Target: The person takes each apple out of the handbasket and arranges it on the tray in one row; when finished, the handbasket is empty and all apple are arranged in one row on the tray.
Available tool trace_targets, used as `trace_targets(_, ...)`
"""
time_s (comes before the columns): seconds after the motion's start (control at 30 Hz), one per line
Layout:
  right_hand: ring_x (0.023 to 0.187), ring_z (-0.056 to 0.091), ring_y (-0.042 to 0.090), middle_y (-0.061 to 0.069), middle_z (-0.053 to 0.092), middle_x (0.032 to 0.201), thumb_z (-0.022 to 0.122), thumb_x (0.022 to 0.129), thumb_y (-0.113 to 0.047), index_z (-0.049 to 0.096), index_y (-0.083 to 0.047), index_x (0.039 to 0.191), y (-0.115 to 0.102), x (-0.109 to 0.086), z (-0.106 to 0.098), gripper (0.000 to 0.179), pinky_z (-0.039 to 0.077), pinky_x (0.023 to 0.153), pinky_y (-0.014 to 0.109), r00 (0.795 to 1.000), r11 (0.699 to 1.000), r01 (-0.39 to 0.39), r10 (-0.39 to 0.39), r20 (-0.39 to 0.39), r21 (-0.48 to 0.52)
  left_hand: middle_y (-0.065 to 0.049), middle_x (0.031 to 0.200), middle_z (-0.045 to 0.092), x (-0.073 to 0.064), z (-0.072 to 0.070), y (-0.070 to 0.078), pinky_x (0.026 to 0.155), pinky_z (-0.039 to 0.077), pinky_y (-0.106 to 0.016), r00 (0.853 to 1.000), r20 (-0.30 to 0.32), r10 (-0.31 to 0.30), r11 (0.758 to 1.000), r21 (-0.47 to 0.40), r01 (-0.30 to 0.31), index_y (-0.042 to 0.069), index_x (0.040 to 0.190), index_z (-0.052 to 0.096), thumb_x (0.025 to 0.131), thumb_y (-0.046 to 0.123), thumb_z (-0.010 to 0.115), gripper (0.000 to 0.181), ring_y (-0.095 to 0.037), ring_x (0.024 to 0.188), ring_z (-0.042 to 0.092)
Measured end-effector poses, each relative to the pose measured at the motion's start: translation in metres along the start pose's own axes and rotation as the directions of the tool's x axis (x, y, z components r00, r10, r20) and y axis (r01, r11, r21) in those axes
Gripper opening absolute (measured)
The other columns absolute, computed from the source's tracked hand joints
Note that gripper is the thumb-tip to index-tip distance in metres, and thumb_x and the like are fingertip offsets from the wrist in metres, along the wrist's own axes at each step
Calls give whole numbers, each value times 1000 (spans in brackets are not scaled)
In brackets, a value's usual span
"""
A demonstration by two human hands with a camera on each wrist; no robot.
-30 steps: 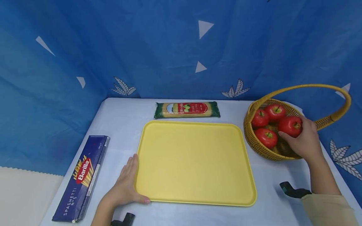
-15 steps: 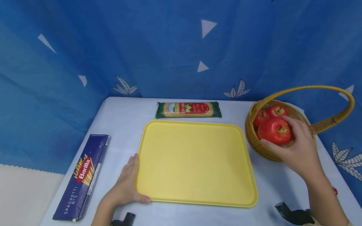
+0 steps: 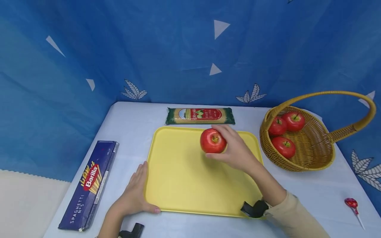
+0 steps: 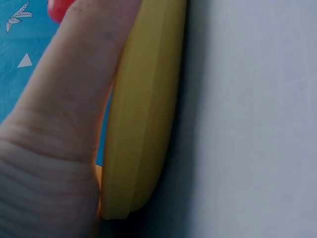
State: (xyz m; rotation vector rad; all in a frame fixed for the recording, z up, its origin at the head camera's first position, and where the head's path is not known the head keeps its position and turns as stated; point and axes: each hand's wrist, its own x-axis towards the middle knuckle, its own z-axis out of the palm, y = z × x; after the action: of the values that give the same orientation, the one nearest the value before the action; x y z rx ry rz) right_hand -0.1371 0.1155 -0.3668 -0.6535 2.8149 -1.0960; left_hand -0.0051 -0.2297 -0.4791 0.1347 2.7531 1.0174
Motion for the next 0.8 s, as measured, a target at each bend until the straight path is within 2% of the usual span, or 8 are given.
trace_targets(0.1,126,50,22,-2,48,142,87,71,-45,44,-27,147,-11,19,28,89,60,85,44,997,1000,14,-14,77,4,-19,167,-2,-1,0,0,125,-1,-53,1000,-2,4,1000,-2,-4,6,159,-7,40,73,88,166,-42,154,-2)
trace_targets(0.27,126,48,21,-2,48,142,88,71,-42,44,-26,148,-24,44,70,90,60,85,41,983,999,46,-48,175,14,-19,167,-1,-1,-2,3,122,5,-61,1000,1,2,1000,3,-2,5,159,-6,40,71,88,166,-43,154,-1)
trace_targets(0.4,125,48,21,-2,47,143,87,72,-42,43,-24,148,-32,59,95,90,60,84,40,969,998,52,-57,239,24,-18,168,-1,0,-2,4,121,6,-62,1000,18,-11,1000,11,11,6,159,-7,41,71,88,165,-41,154,-2)
trace_targets(0.57,122,49,21,-2,48,141,86,72,-41,42,-24,149,-44,72,118,90,60,83,35,952,997,77,-72,296,-6,-20,167,1,-1,-4,7,121,6,-64,1000,22,-12,1000,5,12,4,159,-5,42,69,90,164,-42,154,-1)
trace_targets(0.8,116,50,19,-1,49,138,85,73,-41,42,-21,148,-57,83,138,89,58,82,29,943,992,120,-106,317,-25,-19,167,1,-1,-3,5,120,7,-65,1000,26,-17,1000,19,17,4,159,-5,42,71,89,164,-42,154,-1)
